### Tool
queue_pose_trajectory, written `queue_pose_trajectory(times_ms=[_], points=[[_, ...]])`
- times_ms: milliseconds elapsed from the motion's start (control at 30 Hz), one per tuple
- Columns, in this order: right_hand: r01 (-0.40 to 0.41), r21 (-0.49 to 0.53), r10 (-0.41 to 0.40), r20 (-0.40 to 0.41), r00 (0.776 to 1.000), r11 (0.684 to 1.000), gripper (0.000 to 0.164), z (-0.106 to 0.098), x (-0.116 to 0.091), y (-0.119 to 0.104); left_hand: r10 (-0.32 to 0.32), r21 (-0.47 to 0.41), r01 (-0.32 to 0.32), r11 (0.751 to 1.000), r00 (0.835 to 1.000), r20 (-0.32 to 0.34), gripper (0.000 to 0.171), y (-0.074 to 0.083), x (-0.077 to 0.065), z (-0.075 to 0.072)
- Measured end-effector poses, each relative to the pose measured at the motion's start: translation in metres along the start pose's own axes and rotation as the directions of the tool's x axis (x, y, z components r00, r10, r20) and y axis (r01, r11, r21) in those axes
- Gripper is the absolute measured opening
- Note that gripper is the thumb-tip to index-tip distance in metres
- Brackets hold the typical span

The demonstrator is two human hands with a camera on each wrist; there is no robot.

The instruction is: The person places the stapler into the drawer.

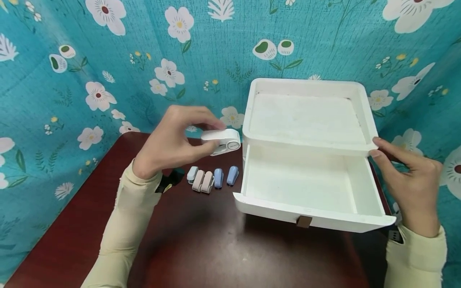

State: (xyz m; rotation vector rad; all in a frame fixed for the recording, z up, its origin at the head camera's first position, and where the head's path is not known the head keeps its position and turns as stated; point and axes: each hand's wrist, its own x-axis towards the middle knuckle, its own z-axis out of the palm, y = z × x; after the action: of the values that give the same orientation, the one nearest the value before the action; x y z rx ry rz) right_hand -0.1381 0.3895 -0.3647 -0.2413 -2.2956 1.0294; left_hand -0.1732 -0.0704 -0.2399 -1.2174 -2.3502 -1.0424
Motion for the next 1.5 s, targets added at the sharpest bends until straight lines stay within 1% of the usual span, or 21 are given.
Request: queue_pose_trajectory(times_ms=[133, 333, 567, 767, 900, 1000, 1100, 1167, 1233, 1400, 1500], points=[[0.050, 0.023, -0.050, -0.008, 0.999, 0.998, 0.033, 0.001, 0.003, -0.001, 0.021, -0.023, -0.020, 1.000, 1.000, 0.011, 0.016, 0.006, 0.007, 0.001], [0.058, 0.029, -0.058, -0.003, 0.998, 0.998, 0.033, 0.003, 0.002, -0.002, 0.037, -0.040, -0.036, 0.999, 0.999, 0.025, 0.019, 0.014, 0.020, 0.000], [0.108, 0.055, -0.106, -0.034, 0.994, 0.993, 0.030, 0.004, 0.001, 0.000, 0.059, -0.074, -0.054, 0.996, 0.996, 0.068, 0.021, 0.021, 0.039, 0.003], [0.095, 0.064, -0.092, -0.045, 0.995, 0.993, 0.030, 0.005, 0.001, 0.000, 0.085, -0.075, -0.078, 0.994, 0.993, 0.085, 0.022, 0.027, 0.053, 0.004], [0.101, 0.077, -0.097, -0.052, 0.994, 0.992, 0.030, 0.006, 0.000, -0.001, 0.102, -0.110, -0.090, 0.990, 0.990, 0.103, 0.022, 0.031, 0.061, 0.006], [0.052, 0.059, -0.050, -0.032, 0.998, 0.997, 0.031, 0.006, -0.001, -0.003, 0.112, -0.162, -0.090, 0.983, 0.985, 0.133, 0.023, 0.034, 0.067, 0.008], [-0.030, 0.018, 0.031, -0.005, 1.000, 0.999, 0.034, 0.003, -0.002, -0.004, 0.129, -0.203, -0.094, 0.975, 0.977, 0.168, 0.022, 0.039, 0.075, 0.014], [-0.083, 0.001, 0.083, 0.012, 0.996, 0.997, 0.035, 0.002, -0.002, -0.006, 0.140, -0.211, -0.099, 0.972, 0.972, 0.187, 0.022, 0.042, 0.080, 0.019], [-0.115, -0.008, 0.115, 0.017, 0.993, 0.993, 0.035, 0.001, -0.003, -0.008, 0.155, -0.200, -0.113, 0.973, 0.966, 0.207, 0.022, 0.044, 0.085, 0.024], [-0.120, -0.012, 0.121, 0.011, 0.993, 0.993, 0.035, 0.001, -0.005, -0.009, 0.173, -0.164, -0.131, 0.978, 0.945, 0.278, 0.024, 0.051, 0.101, 0.034], [-0.092, -0.012, 0.092, 0.006, 0.996, 0.996, 0.035, 0.001, -0.006, -0.008, 0.142, -0.112, -0.111, 0.988, 0.931, 0.335, 0.024, 0.058, 0.111, 0.041]])
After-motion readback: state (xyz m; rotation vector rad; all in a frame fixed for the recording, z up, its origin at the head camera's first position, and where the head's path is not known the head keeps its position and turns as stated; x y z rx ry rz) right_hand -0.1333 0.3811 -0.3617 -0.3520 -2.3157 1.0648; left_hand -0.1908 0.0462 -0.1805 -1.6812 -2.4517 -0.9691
